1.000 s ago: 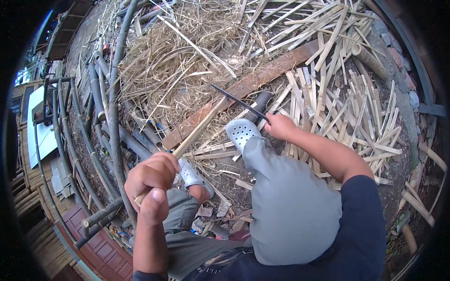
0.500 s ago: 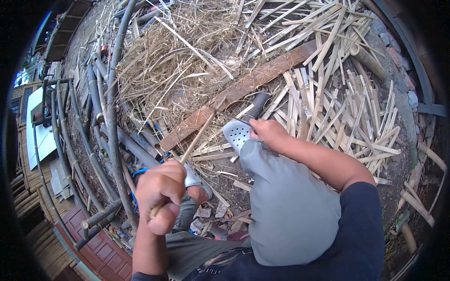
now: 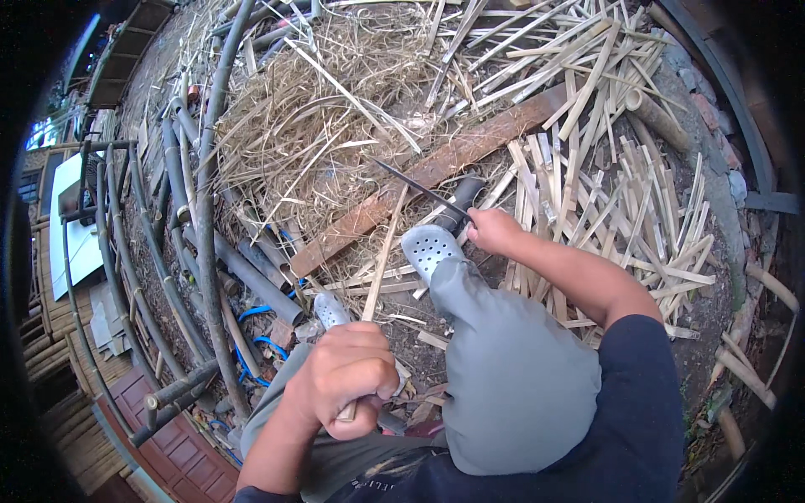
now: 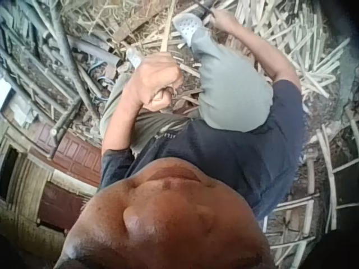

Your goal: Splitting and smoothing thin bamboo strips using a machete.

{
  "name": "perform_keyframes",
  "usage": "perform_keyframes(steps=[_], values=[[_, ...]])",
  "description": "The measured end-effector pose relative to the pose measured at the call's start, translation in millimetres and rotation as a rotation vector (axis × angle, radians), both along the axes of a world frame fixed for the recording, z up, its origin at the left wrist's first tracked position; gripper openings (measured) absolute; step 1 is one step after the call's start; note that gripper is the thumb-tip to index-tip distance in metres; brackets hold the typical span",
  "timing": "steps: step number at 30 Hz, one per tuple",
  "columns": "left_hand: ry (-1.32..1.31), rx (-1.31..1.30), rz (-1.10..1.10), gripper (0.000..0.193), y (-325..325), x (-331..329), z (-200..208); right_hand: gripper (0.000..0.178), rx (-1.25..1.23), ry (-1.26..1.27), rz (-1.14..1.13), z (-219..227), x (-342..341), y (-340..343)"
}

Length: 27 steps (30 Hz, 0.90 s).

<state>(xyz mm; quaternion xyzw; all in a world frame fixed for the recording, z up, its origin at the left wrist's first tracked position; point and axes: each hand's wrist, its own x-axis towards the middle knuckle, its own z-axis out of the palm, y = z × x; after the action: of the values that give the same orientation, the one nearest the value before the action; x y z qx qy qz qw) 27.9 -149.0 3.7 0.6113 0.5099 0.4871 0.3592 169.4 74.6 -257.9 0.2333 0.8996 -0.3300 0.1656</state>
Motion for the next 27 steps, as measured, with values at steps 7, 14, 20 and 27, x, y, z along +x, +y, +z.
perform_keyframes(steps=[7, 14, 20, 27], values=[[-0.049, -0.003, -0.004, 0.020, -9, -9, 4, 0.017, 0.021, 0.313, 0.192, 51, 2, -11], [-0.027, -0.021, -0.043, 0.021, -15, 2, -3, 0.015, 0.078, 0.129, 0.183, 36, -4, 14], [-0.034, 0.001, -0.035, 0.024, -14, 8, -7, 0.015, 0.025, 0.348, 0.276, 50, 1, 7], [0.036, -0.076, -0.135, 0.031, -18, 15, -7, 0.017, 0.047, 0.105, 0.222, 44, -12, 33]])
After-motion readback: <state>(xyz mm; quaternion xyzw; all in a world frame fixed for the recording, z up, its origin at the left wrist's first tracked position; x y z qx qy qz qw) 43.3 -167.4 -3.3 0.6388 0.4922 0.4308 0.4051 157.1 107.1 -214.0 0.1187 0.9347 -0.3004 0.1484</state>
